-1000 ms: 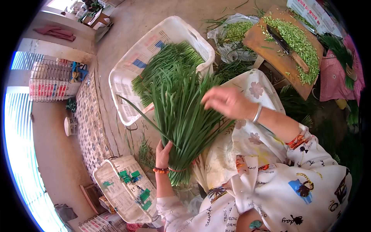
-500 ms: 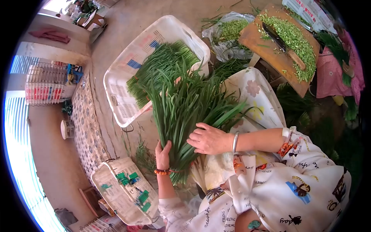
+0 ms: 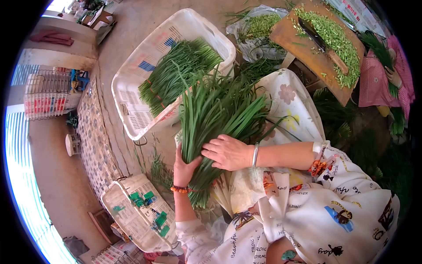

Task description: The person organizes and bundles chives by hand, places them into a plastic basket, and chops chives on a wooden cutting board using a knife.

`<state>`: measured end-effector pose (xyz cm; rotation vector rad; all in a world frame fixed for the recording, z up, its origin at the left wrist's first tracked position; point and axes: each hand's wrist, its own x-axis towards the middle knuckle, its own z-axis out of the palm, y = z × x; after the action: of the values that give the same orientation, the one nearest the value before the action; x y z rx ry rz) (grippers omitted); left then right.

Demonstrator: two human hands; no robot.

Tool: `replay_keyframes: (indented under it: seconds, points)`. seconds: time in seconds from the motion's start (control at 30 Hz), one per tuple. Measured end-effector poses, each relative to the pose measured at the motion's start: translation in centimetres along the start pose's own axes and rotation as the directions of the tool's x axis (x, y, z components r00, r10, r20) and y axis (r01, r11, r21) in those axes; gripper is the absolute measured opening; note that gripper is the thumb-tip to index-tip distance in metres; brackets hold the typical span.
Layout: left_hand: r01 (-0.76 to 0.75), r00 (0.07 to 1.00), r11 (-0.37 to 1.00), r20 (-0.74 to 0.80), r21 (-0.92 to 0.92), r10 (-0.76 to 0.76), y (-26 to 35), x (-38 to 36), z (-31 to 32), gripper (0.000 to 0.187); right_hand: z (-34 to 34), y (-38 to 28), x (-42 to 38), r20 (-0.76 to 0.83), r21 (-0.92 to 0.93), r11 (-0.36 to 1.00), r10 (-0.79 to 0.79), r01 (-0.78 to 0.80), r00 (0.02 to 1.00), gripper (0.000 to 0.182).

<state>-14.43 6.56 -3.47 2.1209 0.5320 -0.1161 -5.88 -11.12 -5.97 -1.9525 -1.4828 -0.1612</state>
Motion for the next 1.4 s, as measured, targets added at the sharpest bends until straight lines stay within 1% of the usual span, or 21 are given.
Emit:
replay_keyframes:
  seconds: [0.03,0.07,0.1,0.17,0.2,0.37,0.43,0.47,0.5,0.53,0.57,0.6,0.63,0.7,0.73,0.83,1.0,1.07,1.2,1.3,1.4]
  points:
    - [0.069,0.997,0.998,-0.025,0.009,-0.068,-0.1,0.2,-0.1,0.065,0.0,0.0,0.0,0.0,0.001,1.0,0.002,-0.002,1.0,0.03]
    - [0.052,0.996,0.997,-0.069,-0.055,-0.056,-0.5,0.4,0.2,0.054,-0.1,0.1,0.1,0.108,0.022,1.0,0.017,-0.019,0.994,0.03]
    - [0.052,0.996,0.997,-0.066,-0.054,-0.055,-0.4,0.6,0.0,0.054,-0.4,0.1,0.2,0.215,0.041,0.998,0.03,-0.039,0.976,0.03]
    - [0.129,0.986,0.979,-0.084,-0.16,-0.144,-0.2,0.9,-0.5,0.045,-0.9,0.1,0.5,0.227,0.03,0.998,0.049,-0.057,0.973,0.03]
    - [0.086,0.991,0.976,-0.085,-0.199,-0.105,0.0,1.0,-0.8,0.039,-1.1,0.0,0.5,0.24,0.021,0.997,0.064,-0.071,0.969,0.03]
    - [0.12,0.986,0.982,-0.095,-0.148,-0.134,-0.7,1.1,0.3,0.042,-0.5,0.0,-0.1,0.258,0.046,0.993,0.095,-0.111,0.962,0.035]
    - [-0.008,0.983,0.989,-0.182,-0.147,-0.019,-0.8,1.0,1.0,0.053,-0.2,0.0,-0.3,0.245,0.04,0.992,0.109,-0.123,0.963,0.036]
    - [-0.02,0.975,1.0,-0.219,0.022,0.024,-0.7,0.8,1.0,0.063,0.0,0.0,-0.3,0.242,0.035,0.989,0.129,-0.141,0.962,0.038]
    - [-0.015,0.976,1.0,-0.217,0.023,0.02,0.3,0.5,1.1,0.063,0.1,0.0,-0.3,0.239,0.029,0.987,0.146,-0.158,0.96,0.04]
    - [-0.196,0.943,0.958,-0.227,0.209,0.243,1.5,0.2,1.2,0.061,0.1,0.1,-0.2,0.24,0.031,0.987,0.147,-0.159,0.96,0.04]
    - [-0.358,0.869,0.85,-0.194,0.387,0.455,2.3,-0.1,1.3,0.059,-0.1,0.1,0.0,0.251,0.035,0.986,0.148,-0.162,0.957,0.04]
    - [-0.445,0.852,0.784,-0.066,0.434,0.52,2.8,-0.1,1.2,0.046,-0.2,0.1,0.1,0.263,0.039,0.986,0.149,-0.165,0.953,0.041]
    - [-0.444,0.852,0.785,-0.067,0.432,0.519,2.6,0.1,1.3,0.046,-0.1,0.2,0.0,0.266,0.038,0.986,0.149,-0.164,0.952,0.041]
    - [-0.54,0.822,0.639,0.181,0.548,0.539,1.9,0.8,1.4,0.035,0.1,0.3,-0.3,0.254,0.056,0.987,0.132,-0.151,0.958,0.039]
    - [-0.446,0.88,0.703,0.13,0.553,0.456,2.1,0.9,1.5,0.031,0.2,0.3,-0.4,0.258,0.057,0.987,0.129,-0.148,0.958,0.039]
    - [-0.343,0.921,0.673,0.092,0.655,0.38,2.0,1.3,1.3,0.029,0.3,0.3,-0.7,0.263,0.046,0.992,0.098,-0.114,0.96,0.037]
    - [-0.331,0.912,0.641,0.06,0.693,0.407,1.7,1.8,1.9,0.036,0.2,0.1,-1.1,0.309,0.046,0.99,0.113,-0.133,0.944,0.034]
    - [-0.438,0.856,0.564,0.134,0.7,0.499,1.4,2.0,2.0,0.044,0.0,0.0,-1.2,0.305,0.045,0.99,0.11,-0.13,0.946,0.034]
    - [-0.494,0.832,0.557,0.177,0.668,0.526,1.4,2.1,1.8,0.043,-0.2,0.0,-1.1,0.293,0.038,0.992,0.106,-0.123,0.95,0.033]
    - [-0.446,0.88,0.588,0.21,0.675,0.426,1.7,2.1,1.6,0.031,-0.1,0.0,-1.1,0.287,0.053,0.99,0.11,-0.131,0.952,0.035]
    - [-0.325,0.916,0.65,0.059,0.687,0.396,1.4,2.2,2.1,0.012,-0.3,-0.2,-1.1,0.322,0.032,0.991,0.111,-0.128,0.94,0.035]
